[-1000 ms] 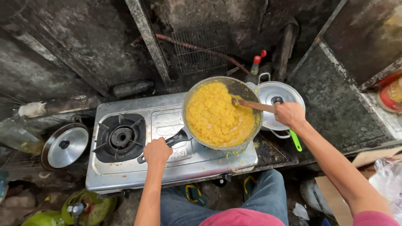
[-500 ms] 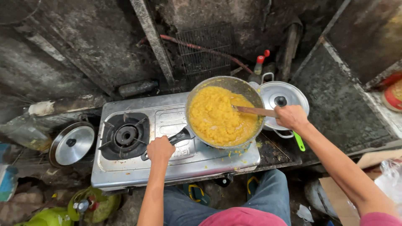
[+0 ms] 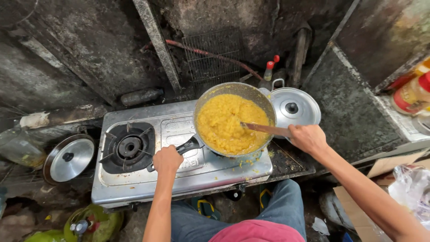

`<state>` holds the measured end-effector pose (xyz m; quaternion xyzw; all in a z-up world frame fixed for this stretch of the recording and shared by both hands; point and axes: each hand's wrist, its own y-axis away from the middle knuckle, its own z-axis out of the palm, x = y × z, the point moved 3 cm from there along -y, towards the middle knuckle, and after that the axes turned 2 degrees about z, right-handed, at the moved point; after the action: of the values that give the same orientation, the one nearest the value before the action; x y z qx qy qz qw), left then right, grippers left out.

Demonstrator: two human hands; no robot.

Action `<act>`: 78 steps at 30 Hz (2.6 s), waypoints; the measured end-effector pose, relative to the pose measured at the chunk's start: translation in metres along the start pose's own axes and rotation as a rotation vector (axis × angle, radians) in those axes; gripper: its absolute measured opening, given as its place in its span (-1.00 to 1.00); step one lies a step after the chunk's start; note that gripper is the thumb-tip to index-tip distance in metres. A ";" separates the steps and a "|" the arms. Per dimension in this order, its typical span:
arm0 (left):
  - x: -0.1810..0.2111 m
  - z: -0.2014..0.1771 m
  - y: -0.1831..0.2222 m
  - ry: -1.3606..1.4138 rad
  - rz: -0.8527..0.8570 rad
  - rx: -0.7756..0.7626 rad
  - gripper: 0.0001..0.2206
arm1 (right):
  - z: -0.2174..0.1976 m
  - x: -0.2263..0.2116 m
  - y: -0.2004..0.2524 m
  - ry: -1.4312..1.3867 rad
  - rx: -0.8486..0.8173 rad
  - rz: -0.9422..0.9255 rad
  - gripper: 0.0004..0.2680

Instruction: Stirring a thick yellow mixture in a pan on a gas stove using a wooden spatula to ensure even cooking.

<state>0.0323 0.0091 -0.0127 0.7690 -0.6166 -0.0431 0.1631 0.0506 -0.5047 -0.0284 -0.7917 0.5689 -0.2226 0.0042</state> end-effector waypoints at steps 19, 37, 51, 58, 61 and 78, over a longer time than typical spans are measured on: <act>0.002 -0.001 -0.001 -0.114 -0.007 -0.124 -0.84 | -0.113 0.054 -0.040 0.540 -0.146 -0.025 -0.79; -0.002 0.004 0.000 0.000 0.032 0.032 -0.73 | -0.076 -0.023 0.018 0.100 -0.432 -0.141 -0.83; 0.006 -0.011 0.011 0.032 0.022 0.034 -0.80 | -0.086 -0.147 0.021 -0.639 -0.675 0.477 -0.68; 0.007 -0.013 0.015 0.038 0.020 0.040 -0.82 | -0.121 -0.179 0.018 -0.885 -0.784 0.710 -0.57; 0.007 -0.015 0.016 0.035 0.020 0.044 -0.82 | -0.137 -0.189 0.016 -1.053 -0.750 0.751 -0.60; 0.007 -0.014 0.014 0.036 0.014 0.026 -0.78 | -0.114 -0.218 0.037 -2.032 -0.580 1.226 -0.73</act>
<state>0.0243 0.0024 0.0057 0.7674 -0.6195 -0.0198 0.1645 -0.0785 -0.2931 -0.0111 -0.1775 0.6145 0.6714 0.3744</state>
